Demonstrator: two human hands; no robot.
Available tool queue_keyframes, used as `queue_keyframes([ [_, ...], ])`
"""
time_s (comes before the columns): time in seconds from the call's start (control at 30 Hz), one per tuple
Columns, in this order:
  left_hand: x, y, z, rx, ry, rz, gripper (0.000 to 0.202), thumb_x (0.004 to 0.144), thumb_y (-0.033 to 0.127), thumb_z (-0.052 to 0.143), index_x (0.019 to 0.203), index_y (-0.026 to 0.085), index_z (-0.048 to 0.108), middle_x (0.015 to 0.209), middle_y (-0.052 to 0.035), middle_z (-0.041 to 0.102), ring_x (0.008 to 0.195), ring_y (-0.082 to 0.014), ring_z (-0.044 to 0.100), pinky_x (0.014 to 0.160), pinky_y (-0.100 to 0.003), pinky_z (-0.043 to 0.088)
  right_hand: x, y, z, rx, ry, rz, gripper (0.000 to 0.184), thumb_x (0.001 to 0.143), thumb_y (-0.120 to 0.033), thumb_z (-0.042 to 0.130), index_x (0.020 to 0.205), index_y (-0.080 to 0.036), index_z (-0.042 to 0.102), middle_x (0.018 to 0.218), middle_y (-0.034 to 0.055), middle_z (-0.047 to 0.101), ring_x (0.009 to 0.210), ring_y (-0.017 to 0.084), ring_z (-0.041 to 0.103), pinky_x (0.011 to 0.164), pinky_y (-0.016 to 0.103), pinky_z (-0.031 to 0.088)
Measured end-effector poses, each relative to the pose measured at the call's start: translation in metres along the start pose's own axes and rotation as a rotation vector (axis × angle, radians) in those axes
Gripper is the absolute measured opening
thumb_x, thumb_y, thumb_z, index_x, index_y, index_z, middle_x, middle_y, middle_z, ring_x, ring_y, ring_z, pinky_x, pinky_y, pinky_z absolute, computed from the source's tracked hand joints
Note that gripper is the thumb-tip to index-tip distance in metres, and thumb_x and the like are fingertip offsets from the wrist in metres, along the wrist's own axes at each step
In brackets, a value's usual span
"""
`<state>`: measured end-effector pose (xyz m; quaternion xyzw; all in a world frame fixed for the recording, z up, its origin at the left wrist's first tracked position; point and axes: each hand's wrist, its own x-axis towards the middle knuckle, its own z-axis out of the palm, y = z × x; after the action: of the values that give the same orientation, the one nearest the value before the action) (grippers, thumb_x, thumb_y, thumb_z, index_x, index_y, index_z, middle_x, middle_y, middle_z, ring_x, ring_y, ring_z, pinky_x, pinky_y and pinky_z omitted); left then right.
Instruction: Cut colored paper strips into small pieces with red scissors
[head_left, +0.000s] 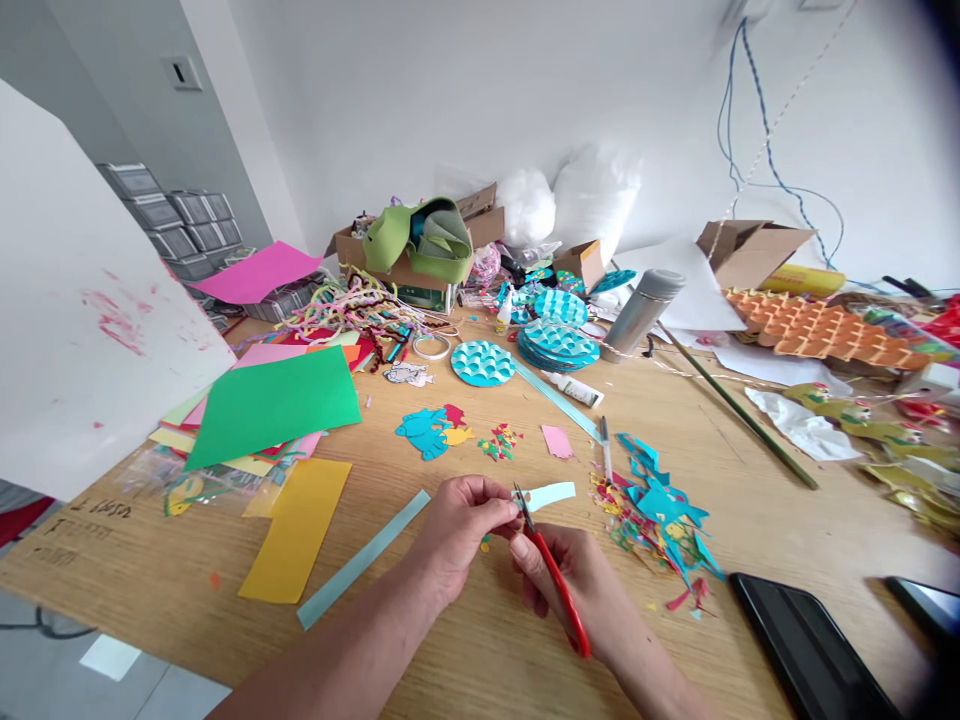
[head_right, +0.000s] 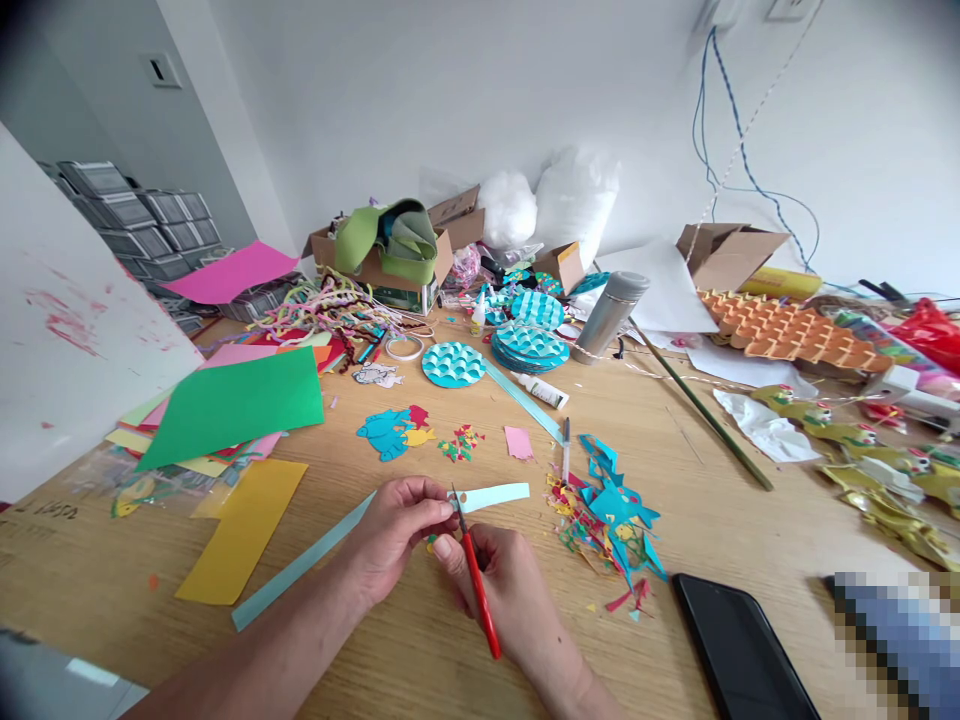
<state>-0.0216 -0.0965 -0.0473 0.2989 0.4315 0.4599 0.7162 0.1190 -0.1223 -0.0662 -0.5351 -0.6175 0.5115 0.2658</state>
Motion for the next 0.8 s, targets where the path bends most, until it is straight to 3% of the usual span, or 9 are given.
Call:
queue_keyframes([
  [0.23,-0.0002,-0.0003,-0.0005,0.010,0.000,0.002,0.013,0.057,0.022,0.071,0.062,0.013,0.063,0.061,-0.0030,0.063,0.060,-0.0129,0.056,0.063,-0.026,0.043,-0.0010,-0.0018,0.0004,0.024,-0.006,0.054,0.052,0.077,-0.066,0.053,0.060,-0.017,0.049,0.044,-0.0003,0.053,0.037,0.010,0.044,0.039,0.020,0.027],
  [0.67,0.0005,0.0001,-0.0014,0.055,-0.029,0.001,0.013,0.058,0.022,0.071,0.060,0.013,0.061,0.060,-0.0027,0.063,0.058,-0.0125,0.057,0.061,-0.025,0.042,0.0018,0.0033,0.0006,-0.039,0.018,-0.044,0.054,0.079,-0.066,0.051,0.057,-0.017,0.049,0.046,0.0003,0.052,0.041,0.010,0.043,0.041,0.021,0.025],
  [0.8,0.0005,0.0002,-0.0010,0.052,-0.024,0.000,0.013,0.057,0.021,0.070,0.060,0.012,0.061,0.061,-0.0032,0.064,0.058,-0.0128,0.057,0.061,-0.026,0.043,0.0003,0.0008,-0.0003,-0.006,-0.001,-0.014,0.051,0.079,-0.064,0.053,0.059,-0.017,0.048,0.046,-0.0003,0.052,0.041,0.010,0.044,0.041,0.021,0.027],
])
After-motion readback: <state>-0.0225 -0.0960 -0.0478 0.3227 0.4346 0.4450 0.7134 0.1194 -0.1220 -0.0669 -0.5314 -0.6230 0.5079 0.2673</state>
